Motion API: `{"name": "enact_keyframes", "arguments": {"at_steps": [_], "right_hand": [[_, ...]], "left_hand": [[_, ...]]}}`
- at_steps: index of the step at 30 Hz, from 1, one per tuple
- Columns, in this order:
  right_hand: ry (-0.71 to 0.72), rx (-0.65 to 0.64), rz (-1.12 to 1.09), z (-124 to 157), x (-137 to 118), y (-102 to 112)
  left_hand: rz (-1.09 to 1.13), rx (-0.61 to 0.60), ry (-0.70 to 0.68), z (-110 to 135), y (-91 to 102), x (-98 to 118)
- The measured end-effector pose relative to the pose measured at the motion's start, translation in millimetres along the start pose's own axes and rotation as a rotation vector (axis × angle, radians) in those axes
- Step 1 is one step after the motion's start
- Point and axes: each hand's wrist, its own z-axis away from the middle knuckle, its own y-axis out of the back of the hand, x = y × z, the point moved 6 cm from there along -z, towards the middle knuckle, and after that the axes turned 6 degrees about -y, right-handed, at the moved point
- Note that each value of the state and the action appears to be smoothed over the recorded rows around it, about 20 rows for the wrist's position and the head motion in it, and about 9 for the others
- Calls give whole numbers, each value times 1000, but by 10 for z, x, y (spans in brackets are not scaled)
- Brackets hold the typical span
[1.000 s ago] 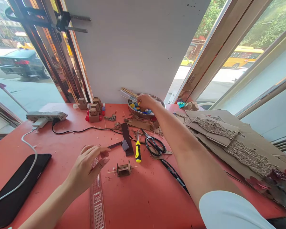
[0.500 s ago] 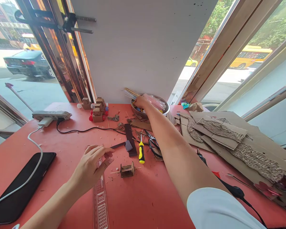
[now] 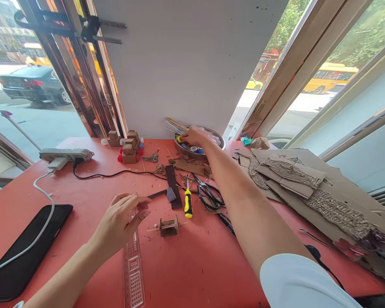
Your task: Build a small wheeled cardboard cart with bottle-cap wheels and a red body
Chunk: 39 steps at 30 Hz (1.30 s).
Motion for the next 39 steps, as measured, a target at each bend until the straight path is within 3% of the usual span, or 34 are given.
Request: {"name": "enact_keyframes", "arguments": {"at_steps": [4, 11, 17, 21, 25, 30, 39], "right_hand": [[6, -3, -42, 1, 51, 22], [6, 78, -66, 26, 69, 87], [19, 112, 24, 21, 97, 186], [36, 113, 90, 28, 141, 207], [45, 131, 129, 58, 170, 209], [34, 162, 190, 77, 194, 237], [24, 134, 338, 45, 226, 225]], "left_hand": [[0, -29, -7, -10, -6, -21], [-25, 53, 28, 6, -43, -87], [4, -26, 39, -23, -39, -100], [-20, 68, 25, -21, 6, -88], [0, -36, 36, -30, -21, -83], [-10, -57, 45, -34, 1, -88], [-42, 37, 26, 30, -71, -103]]}}
